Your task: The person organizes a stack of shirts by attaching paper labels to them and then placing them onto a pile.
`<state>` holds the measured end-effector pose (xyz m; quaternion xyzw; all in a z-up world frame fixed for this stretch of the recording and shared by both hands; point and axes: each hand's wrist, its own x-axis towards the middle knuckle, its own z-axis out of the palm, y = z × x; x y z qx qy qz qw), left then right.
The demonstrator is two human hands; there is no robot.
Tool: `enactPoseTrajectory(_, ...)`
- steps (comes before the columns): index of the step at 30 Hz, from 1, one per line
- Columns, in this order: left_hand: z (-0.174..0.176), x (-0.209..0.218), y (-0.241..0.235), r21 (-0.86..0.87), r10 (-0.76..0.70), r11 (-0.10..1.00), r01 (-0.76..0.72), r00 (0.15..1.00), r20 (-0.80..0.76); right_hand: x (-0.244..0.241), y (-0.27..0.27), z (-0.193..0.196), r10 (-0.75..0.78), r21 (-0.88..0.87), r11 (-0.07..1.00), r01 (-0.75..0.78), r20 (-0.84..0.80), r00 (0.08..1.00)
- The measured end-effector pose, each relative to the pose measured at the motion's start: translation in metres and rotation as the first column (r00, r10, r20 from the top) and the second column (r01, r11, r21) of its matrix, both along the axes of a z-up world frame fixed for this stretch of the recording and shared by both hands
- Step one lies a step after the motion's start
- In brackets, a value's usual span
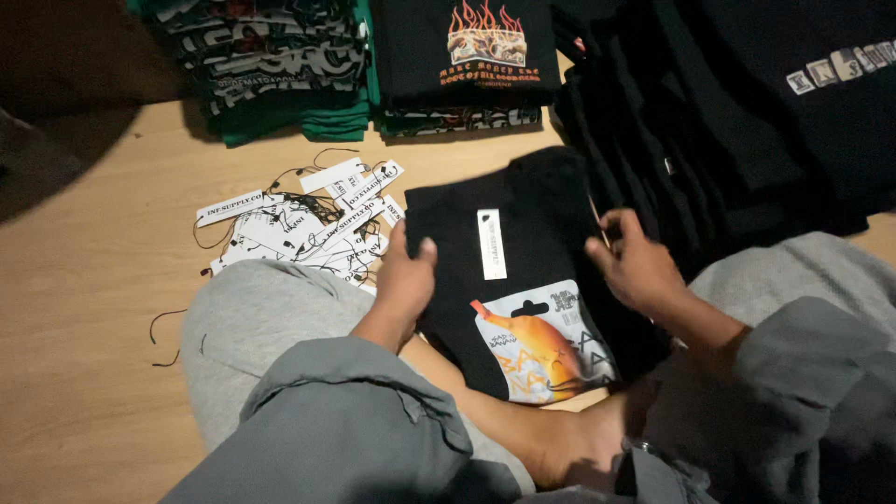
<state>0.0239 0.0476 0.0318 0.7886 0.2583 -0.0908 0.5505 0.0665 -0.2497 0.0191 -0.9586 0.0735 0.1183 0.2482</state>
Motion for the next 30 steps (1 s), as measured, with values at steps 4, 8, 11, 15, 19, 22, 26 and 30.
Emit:
enactPoseTrajectory(4, -0.041, 0.006, -0.006, 0.131, -0.061, 0.988, 0.081, 0.987, -0.151, -0.009, -0.007, -0.018, -0.074, -0.047, 0.997, 0.069, -0.117, 0.99)
enactPoseTrajectory(8, -0.071, 0.009, -0.008, 0.321, -0.022, 0.945, 0.059, 0.993, -0.117, -0.008, -0.015, -0.035, 0.095, -0.129, 0.986, -0.108, -0.103, 0.99)
enactPoseTrajectory(11, -0.017, -0.008, -0.02, 0.432, -0.098, 0.897, 0.094, 0.995, -0.012, -0.002, -0.023, -0.052, 0.153, -0.186, 0.968, -0.166, -0.082, 0.985)
enactPoseTrajectory(15, -0.014, -0.01, -0.02, 0.592, -0.138, 0.8, 0.096, 0.99, 0.026, -0.01, -0.018, -0.033, 0.14, -0.189, 0.97, -0.151, -0.069, 0.988)
enactPoseTrajectory(19, 0.006, -0.015, -0.024, 0.705, -0.13, 0.709, 0.002, 0.983, 0.128, -0.016, -0.022, -0.032, 0.098, -0.177, 0.98, -0.095, 0.004, 0.995)
enactPoseTrajectory(22, 0.003, -0.011, -0.019, 0.745, -0.116, 0.663, 0.078, 0.993, -0.001, -0.017, -0.024, -0.035, 0.095, -0.149, 0.985, -0.088, 0.039, 0.995)
enactPoseTrajectory(26, -0.007, -0.006, -0.015, 0.641, -0.193, 0.75, 0.163, 0.981, -0.024, -0.017, -0.024, -0.036, 0.111, -0.131, 0.986, -0.106, 0.032, 0.993)
enactPoseTrajectory(30, -0.043, -0.006, -0.02, 0.679, -0.319, 0.672, 0.295, 0.943, -0.094, -0.024, -0.022, -0.032, 0.174, -0.152, 0.975, -0.161, 0.076, 0.982)
